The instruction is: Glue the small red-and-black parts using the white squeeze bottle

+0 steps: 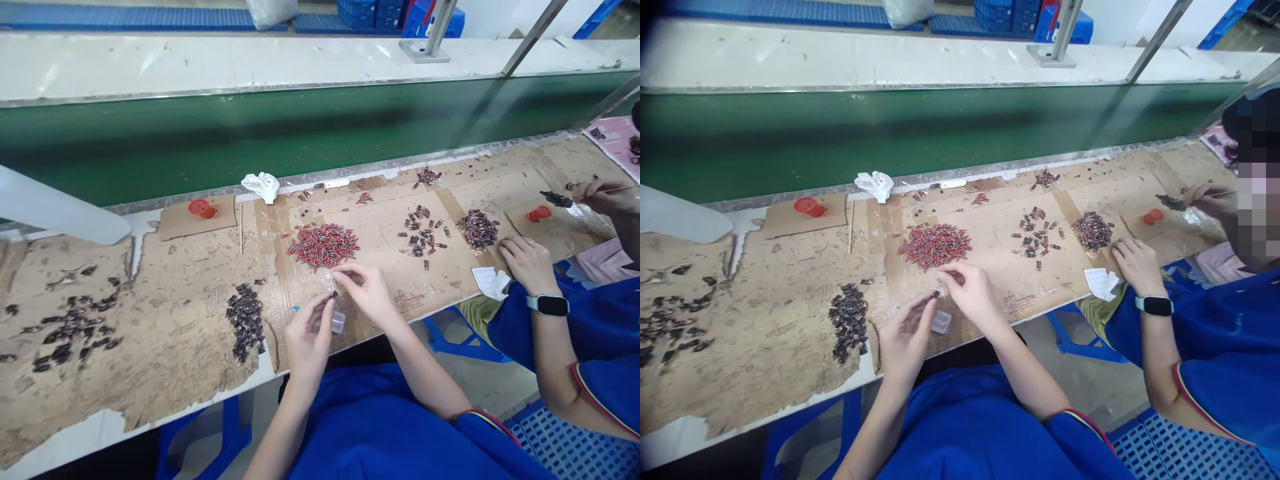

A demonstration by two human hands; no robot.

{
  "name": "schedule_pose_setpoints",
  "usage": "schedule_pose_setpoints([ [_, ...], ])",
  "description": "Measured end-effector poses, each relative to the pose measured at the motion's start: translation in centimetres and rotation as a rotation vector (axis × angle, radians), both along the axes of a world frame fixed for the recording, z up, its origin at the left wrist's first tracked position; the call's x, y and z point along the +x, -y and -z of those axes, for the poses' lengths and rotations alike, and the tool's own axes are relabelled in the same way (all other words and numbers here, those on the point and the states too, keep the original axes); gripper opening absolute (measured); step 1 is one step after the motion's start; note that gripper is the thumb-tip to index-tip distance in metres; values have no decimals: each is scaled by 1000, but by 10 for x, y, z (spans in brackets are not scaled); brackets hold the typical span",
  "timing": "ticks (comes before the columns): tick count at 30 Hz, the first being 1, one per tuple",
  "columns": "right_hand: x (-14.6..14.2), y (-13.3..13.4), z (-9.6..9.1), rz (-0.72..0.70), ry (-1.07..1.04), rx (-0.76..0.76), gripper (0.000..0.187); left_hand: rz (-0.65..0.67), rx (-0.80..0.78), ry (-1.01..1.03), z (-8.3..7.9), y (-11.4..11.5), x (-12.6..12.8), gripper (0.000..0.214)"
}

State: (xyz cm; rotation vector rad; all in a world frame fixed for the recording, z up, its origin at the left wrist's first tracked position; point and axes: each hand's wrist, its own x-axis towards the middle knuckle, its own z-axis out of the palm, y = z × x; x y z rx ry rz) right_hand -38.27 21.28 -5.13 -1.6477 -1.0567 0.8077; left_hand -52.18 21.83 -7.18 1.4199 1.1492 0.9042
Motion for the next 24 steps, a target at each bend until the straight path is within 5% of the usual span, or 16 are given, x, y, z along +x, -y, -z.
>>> schedule_pose_setpoints([
  [3, -1, 9, 0, 64, -263, 33, 17, -25, -15, 5, -2, -1, 1, 35],
  [9, -10, 17, 4, 80, -434, -24, 26, 11, 37, -25, -3, -1, 2, 31],
  [24, -22, 21, 12, 158, -360, 118, 22, -10, -55, 61, -3, -4, 5, 36],
])
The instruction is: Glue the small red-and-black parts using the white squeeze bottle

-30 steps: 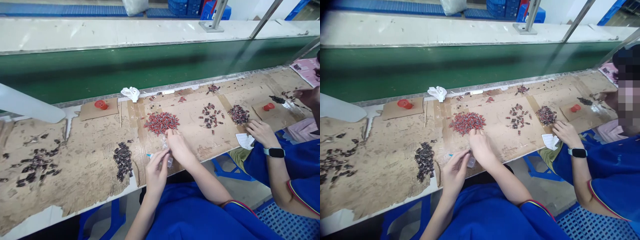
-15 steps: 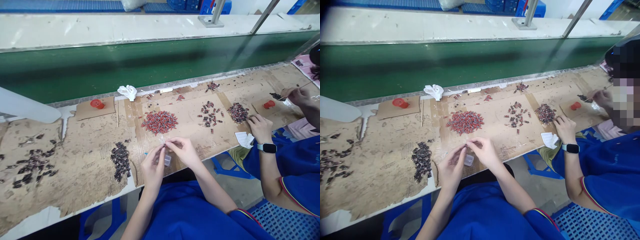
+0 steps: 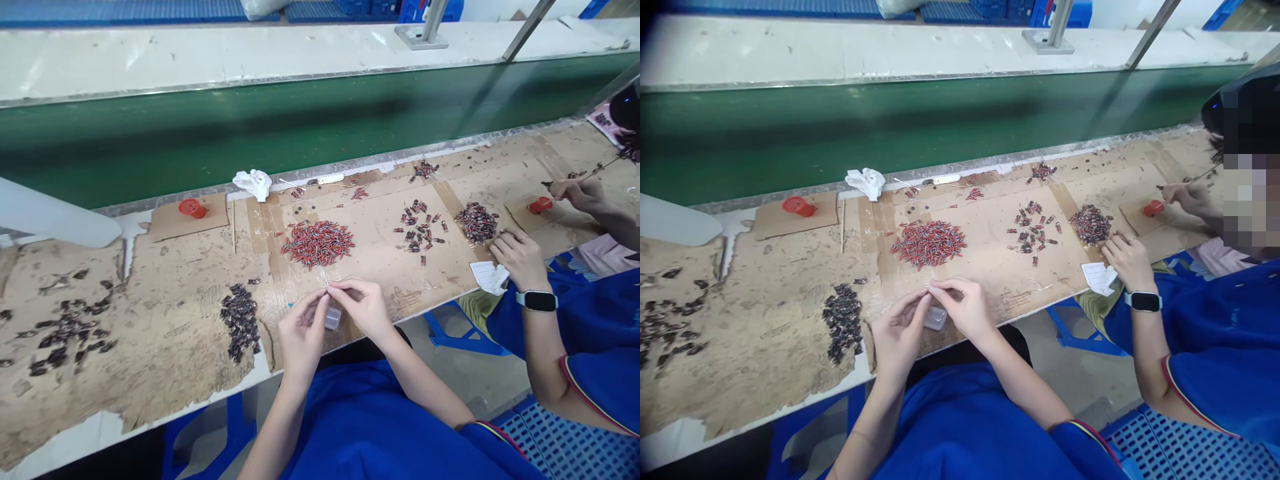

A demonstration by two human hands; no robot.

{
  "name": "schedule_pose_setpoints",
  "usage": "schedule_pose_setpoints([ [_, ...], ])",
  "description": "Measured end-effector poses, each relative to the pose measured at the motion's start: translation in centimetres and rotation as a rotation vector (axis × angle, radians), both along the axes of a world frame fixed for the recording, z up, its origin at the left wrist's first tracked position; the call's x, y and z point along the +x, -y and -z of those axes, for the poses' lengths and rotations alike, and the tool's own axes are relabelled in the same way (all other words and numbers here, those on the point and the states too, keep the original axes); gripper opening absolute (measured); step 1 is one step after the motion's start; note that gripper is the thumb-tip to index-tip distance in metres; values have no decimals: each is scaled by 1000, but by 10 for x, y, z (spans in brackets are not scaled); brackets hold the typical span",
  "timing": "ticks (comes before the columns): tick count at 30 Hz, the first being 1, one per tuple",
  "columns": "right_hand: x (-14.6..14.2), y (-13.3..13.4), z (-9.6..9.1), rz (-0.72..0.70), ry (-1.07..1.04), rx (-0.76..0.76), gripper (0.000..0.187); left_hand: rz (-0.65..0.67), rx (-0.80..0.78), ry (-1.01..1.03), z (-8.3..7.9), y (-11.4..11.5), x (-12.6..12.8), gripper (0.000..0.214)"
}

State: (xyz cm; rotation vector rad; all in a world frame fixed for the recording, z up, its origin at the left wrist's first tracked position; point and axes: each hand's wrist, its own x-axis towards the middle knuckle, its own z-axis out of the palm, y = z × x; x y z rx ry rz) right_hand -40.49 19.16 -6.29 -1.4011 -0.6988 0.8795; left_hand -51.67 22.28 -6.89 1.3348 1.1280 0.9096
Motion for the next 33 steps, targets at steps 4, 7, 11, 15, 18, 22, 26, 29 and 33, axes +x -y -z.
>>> schedule_pose_setpoints([
  [4, 1, 1, 0, 4, 10, 15, 23, 5, -26, 23, -1, -1, 1, 37],
  [7, 2, 2, 0, -10, 18, 21, 20, 13, -37, 28, 0, -3, 2, 35],
  [11, 2, 6, 0, -46, 80, 43, 16, 28, -20, 2, 1, -6, 2, 32],
  [15, 3, 10, 0, -63, 194, 40, 15, 37, 14, -14, 1, -4, 3, 29],
  [18, 14, 13, 4, -28, 241, 8, 17, 52, 52, -16, 3, -1, 6, 30],
  [22, 40, 16, 7, 280, 539, -100, 23, 52, 122, 41, 5, -2, 11, 46],
  [26, 41, 19, 2, 256, 943, -94, 38, 39, 191, 136, 4, -4, 12, 33],
  [29, 19, 20, -1, -141, 962, 11, 51, 89, 252, 169, -1, -8, 6, 28],
  [33, -3, 18, 3, -292, 965, -38, 36, 20, 570, -99, -10, -35, -19, 25],
])
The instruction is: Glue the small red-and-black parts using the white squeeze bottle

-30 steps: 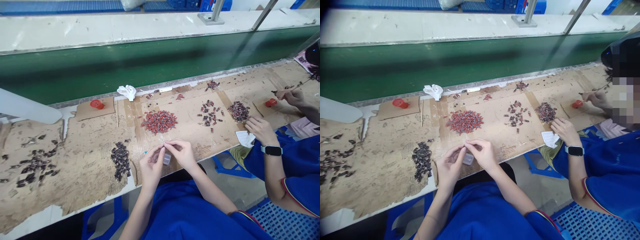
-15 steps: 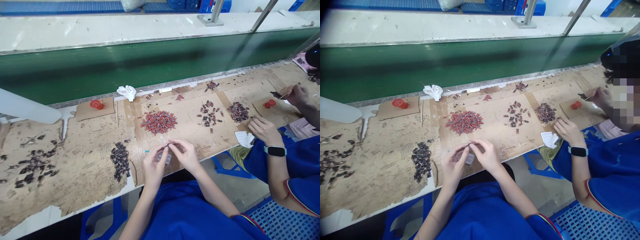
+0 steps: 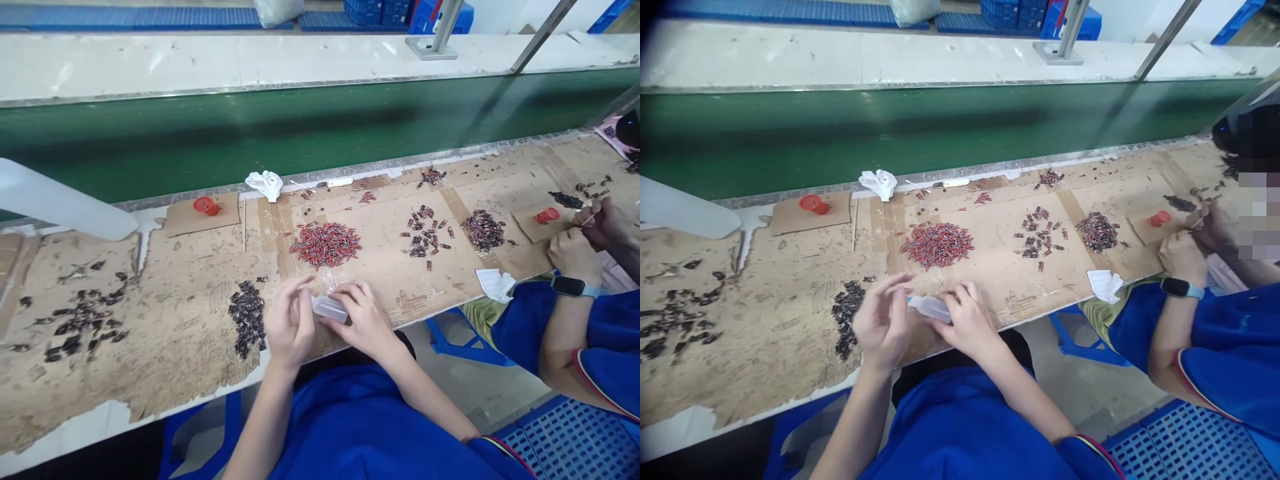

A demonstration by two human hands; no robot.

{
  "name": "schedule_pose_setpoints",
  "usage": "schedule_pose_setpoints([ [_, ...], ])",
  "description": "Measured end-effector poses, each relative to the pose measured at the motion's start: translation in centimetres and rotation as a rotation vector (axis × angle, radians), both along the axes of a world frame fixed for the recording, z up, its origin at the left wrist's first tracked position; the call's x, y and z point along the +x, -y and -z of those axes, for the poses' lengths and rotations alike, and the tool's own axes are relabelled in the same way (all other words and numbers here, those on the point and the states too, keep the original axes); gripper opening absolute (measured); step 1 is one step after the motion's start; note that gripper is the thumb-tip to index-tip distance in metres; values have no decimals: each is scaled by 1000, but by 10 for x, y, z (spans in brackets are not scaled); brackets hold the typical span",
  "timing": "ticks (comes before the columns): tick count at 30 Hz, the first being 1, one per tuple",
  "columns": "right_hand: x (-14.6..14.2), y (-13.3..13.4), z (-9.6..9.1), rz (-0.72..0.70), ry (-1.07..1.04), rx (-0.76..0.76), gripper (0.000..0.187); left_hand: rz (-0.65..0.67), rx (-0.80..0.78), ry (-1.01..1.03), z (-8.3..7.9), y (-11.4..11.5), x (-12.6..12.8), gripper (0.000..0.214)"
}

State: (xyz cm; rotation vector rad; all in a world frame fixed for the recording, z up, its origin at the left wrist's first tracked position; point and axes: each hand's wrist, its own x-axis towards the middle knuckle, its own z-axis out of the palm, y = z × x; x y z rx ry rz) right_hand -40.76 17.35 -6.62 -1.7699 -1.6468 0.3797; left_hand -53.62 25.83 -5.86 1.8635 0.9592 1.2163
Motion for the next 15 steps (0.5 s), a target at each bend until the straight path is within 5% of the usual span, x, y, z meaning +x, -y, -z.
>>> schedule_pose_setpoints([
  [3, 0, 0, 5, 7, -9, -3, 25, -81, 249, -341, 1, -38, -29, 30],
  [8, 8, 3, 6, 64, -206, 4, 27, 30, 263, -770, 18, -81, -67, 36],
  [15, 8, 5, -1, 246, -816, 23, 34, 111, 200, -595, 11, -63, -57, 30],
])
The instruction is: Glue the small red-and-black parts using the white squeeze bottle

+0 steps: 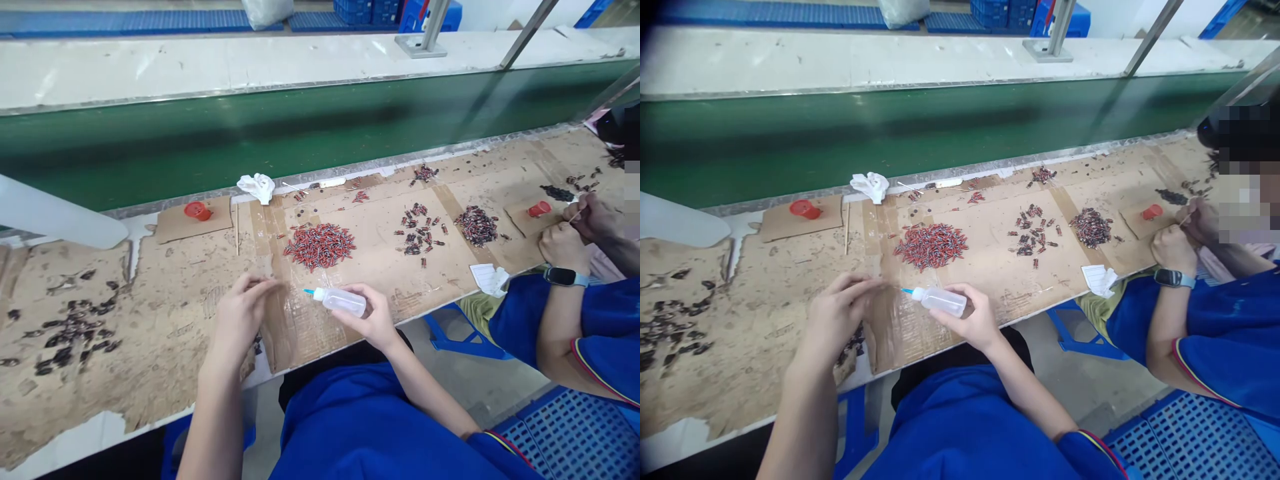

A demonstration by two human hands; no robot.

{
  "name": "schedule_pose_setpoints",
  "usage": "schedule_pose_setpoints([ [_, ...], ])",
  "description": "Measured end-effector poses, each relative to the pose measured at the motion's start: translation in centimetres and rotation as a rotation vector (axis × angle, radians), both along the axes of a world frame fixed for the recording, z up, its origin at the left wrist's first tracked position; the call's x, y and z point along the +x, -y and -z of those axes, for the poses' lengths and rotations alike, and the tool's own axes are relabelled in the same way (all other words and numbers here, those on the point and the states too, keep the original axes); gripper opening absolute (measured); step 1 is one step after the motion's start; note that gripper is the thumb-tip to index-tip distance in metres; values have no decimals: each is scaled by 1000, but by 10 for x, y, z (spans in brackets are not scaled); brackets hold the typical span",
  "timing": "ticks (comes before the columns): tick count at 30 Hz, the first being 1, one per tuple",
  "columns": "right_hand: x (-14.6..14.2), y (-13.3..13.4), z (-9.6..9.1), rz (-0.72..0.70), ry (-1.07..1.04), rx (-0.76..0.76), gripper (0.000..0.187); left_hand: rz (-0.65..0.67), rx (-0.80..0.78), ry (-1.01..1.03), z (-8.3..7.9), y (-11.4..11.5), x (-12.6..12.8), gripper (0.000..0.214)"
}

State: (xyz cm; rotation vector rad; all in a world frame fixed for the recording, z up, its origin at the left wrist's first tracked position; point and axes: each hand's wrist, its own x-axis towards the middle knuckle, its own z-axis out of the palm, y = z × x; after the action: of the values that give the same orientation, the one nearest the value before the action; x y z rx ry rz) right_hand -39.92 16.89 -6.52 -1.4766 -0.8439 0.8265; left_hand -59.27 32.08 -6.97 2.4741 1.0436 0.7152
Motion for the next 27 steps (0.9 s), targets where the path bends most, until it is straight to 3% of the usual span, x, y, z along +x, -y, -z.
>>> schedule_pose_setpoints([
  [4, 7, -2, 1, 146, -254, 45, 34, 130, -131, 166, -2, 31, 20, 19],
  [8, 12, -6, 3, 236, -334, 32, 30, 85, -29, 192, 14, 52, 29, 16],
  [13, 5, -12, 4, 247, -234, -8, 27, 12, 99, 168, 26, 57, 28, 18],
  [19, -1, -14, 10, 227, -31, -79, 28, 7, -25, 211, 21, 60, 28, 18],
  [27, 0, -14, 12, 188, 34, -117, 28, -44, -145, 225, 19, 60, 28, 15],
])
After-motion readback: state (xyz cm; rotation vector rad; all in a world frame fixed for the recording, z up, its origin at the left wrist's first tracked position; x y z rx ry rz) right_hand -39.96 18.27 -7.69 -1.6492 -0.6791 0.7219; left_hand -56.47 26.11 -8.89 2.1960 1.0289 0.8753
